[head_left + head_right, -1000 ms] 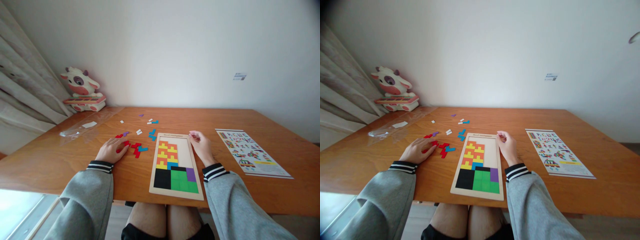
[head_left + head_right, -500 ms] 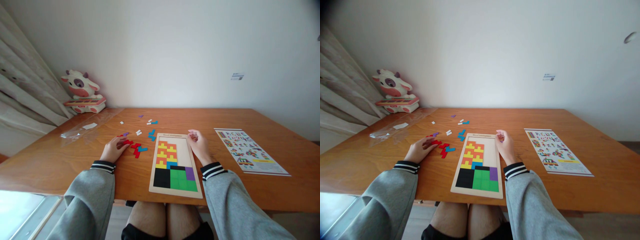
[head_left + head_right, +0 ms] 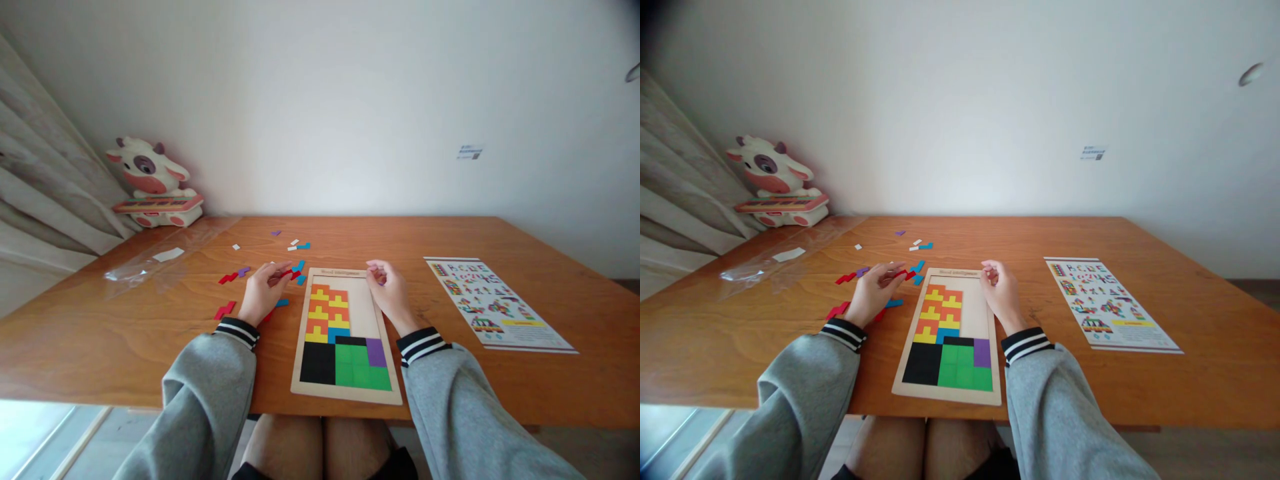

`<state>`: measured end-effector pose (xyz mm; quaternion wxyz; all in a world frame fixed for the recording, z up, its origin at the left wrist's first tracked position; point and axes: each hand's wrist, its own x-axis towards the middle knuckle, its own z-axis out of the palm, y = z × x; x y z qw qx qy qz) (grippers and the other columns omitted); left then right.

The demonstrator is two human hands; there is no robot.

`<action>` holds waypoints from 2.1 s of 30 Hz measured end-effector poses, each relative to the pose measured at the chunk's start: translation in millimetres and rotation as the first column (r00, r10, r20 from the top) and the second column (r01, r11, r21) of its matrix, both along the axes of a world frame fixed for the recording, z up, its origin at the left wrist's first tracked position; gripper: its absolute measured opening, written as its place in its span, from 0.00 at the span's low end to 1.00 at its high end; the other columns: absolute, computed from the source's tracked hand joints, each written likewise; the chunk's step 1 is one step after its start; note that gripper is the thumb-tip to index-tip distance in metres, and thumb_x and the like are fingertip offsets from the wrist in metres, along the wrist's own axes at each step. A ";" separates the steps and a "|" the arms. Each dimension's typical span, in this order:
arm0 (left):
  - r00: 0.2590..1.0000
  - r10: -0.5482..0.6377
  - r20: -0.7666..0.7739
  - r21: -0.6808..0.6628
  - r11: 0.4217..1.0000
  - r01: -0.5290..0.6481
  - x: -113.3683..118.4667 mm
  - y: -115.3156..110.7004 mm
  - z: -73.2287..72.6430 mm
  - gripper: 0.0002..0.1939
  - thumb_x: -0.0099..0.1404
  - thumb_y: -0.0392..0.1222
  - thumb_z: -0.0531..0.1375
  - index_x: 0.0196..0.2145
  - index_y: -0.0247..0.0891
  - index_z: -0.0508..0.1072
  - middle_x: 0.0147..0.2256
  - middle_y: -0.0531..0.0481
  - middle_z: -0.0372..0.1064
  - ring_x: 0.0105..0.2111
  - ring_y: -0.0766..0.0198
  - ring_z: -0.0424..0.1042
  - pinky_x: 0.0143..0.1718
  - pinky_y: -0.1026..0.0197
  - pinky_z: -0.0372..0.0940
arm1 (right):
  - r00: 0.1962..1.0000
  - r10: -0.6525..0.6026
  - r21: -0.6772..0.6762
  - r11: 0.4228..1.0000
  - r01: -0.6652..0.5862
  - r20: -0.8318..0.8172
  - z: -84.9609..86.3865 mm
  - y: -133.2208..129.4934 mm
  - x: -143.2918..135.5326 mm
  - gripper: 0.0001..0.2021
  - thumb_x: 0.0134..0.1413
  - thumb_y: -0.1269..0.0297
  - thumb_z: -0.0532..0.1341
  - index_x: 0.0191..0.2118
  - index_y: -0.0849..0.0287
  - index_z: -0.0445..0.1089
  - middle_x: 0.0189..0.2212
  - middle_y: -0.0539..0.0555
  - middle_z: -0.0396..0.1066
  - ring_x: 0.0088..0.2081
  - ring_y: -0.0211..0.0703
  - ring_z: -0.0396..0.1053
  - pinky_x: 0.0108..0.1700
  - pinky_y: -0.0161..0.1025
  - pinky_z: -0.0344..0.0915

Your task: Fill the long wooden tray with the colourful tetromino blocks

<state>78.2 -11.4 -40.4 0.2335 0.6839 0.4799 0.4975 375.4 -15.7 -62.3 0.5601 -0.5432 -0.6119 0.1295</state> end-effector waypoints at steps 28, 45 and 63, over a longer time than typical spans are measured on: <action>0.852 -0.171 0.495 -0.308 0.882 0.356 51.4 12.8 -4.4 0.26 0.53 0.55 0.70 0.44 0.35 0.76 0.40 0.43 0.78 0.38 0.59 0.78 0.45 0.56 0.72 | 0.871 0.472 -0.239 0.837 -0.491 -0.136 31.4 3.0 -50.2 0.23 0.58 0.56 0.61 0.58 0.55 0.64 0.39 0.53 0.77 0.34 0.39 0.73 0.35 0.37 0.69; 0.788 0.006 -0.616 0.095 0.993 0.066 2.8 31.6 -8.4 0.17 0.69 0.47 0.55 0.50 0.37 0.74 0.46 0.41 0.76 0.47 0.52 0.74 0.52 0.49 0.66 | 0.960 0.229 -0.205 0.944 -0.260 -0.162 21.3 10.0 -35.6 0.15 0.54 0.50 0.62 0.38 0.58 0.72 0.33 0.56 0.77 0.32 0.45 0.72 0.35 0.41 0.67; 0.696 -0.018 -0.718 0.139 0.976 0.169 -2.3 36.8 -9.7 0.22 0.62 0.30 0.51 0.48 0.41 0.78 0.55 0.46 0.71 0.56 0.53 0.67 0.59 0.45 0.62 | 0.990 0.120 -0.149 0.983 -0.108 0.079 9.4 23.2 -11.1 0.14 0.58 0.59 0.59 0.48 0.55 0.71 0.35 0.55 0.77 0.28 0.42 0.71 0.34 0.41 0.67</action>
